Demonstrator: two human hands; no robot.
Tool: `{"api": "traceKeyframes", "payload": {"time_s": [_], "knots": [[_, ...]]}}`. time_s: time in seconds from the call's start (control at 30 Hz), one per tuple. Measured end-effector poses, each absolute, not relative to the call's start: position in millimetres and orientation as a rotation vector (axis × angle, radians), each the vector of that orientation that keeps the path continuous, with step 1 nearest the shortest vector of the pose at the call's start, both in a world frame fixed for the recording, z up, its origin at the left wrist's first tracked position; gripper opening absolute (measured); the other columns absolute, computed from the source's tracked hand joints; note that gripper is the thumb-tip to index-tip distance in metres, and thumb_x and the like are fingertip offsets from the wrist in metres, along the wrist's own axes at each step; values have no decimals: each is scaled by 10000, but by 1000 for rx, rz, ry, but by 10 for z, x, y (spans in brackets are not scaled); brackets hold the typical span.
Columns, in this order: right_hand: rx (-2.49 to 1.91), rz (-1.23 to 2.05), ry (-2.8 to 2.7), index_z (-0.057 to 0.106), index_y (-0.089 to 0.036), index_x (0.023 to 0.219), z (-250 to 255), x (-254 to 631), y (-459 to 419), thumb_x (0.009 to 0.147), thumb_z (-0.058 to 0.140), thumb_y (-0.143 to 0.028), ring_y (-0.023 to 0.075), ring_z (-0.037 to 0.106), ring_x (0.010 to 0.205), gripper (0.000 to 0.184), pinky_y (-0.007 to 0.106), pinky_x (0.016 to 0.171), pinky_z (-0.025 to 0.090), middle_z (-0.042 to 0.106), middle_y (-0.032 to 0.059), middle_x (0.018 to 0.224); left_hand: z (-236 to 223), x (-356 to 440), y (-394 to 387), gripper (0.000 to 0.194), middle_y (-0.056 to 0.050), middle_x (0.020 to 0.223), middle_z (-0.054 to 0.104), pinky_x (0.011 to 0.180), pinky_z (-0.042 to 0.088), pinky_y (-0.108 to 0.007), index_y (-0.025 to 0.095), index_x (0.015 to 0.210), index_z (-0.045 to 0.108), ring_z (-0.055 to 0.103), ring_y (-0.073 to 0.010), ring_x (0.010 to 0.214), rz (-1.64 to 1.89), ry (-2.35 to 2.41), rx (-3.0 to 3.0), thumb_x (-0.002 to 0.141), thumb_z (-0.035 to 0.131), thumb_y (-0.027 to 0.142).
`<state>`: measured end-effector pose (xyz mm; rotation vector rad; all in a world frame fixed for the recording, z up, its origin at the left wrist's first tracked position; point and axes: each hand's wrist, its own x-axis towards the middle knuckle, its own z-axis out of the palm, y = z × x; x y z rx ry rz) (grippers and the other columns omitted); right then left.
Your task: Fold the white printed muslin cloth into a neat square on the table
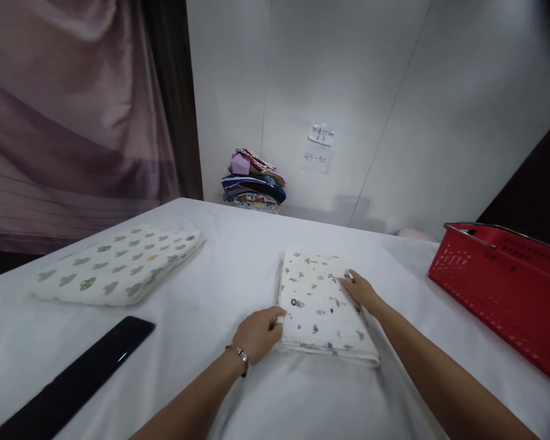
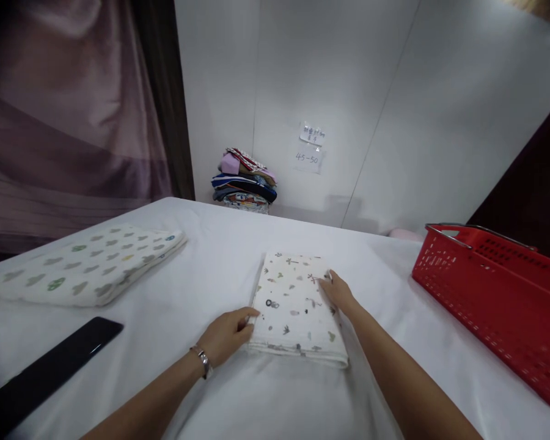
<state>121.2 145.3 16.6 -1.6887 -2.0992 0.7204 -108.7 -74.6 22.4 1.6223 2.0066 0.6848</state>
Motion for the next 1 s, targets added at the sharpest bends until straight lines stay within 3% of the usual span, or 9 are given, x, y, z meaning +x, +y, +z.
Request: {"api": "traceKeyframes", "payload": {"time_s": [0.17, 0.47, 0.63, 0.77, 0.83, 0.9, 1.0], "knots": [[-1703, 888, -1971, 300, -117, 1350, 81, 1269, 1330, 686, 548, -542, 254, 503, 1090, 827, 351, 898, 393, 478, 166, 1255, 199, -1117, -731, 329, 43, 670, 576, 561, 338, -207, 271, 1053, 574, 516, -120, 623, 700, 1990, 1642, 758, 429, 275], [-1596, 987, -1780, 320, -159, 1329, 47, 1490, 1033, 665, 594, -454, 236, 575, 986, 777, 332, 813, 468, 540, 126, 1193, 174, -1146, -695, 354, 46, 648, 540, 563, 370, -210, 238, 1087, 569, 498, -109, 577, 770, 1919, 1573, 763, 441, 298], [-1473, 1183, -1650, 271, -187, 1339, 52, 1794, 649, 666, 624, -439, 230, 615, 880, 800, 319, 708, 508, 615, 111, 1068, 170, -1191, -643, 424, 31, 707, 594, 593, 389, -217, 207, 1143, 516, 547, -124, 642, 752, 1937, 1544, 728, 496, 293], [-1644, 1119, -1850, 147, -177, 1386, 84, 2028, 624, 738, 516, -538, 225, 631, 681, 829, 338, 591, 495, 661, 76, 854, 211, -1186, -607, 332, -1, 770, 631, 604, 389, -229, 191, 1019, 580, 573, -145, 697, 635, 1984, 1531, 718, 506, 310], [-1741, 782, -2012, 180, -157, 1385, 119, 2085, 768, 771, 466, -531, 234, 626, 747, 773, 353, 661, 480, 650, 90, 891, 251, -1146, -609, 270, -13, 800, 642, 611, 385, -236, 196, 944, 608, 577, -153, 722, 587, 2039, 1529, 724, 492, 301], [-1721, 433, -2121, 287, -134, 1352, 165, 2075, 972, 798, 446, -477, 247, 576, 952, 670, 352, 805, 437, 588, 134, 1088, 302, -1088, -625, 250, -22, 818, 649, 616, 380, -246, 203, 910, 613, 577, -164, 741, 556, 2098, 1529, 745, 466, 321], [-1641, 328, -2293, 382, -95, 1302, 235, 1963, 1282, 829, 425, -397, 239, 432, 1168, 563, 319, 948, 343, 446, 151, 1293, 369, -1003, -650, 338, -42, 801, 645, 590, 368, -266, 195, 823, 611, 574, -187, 727, 485, 2158, 1552, 783, 403, 458]]}}
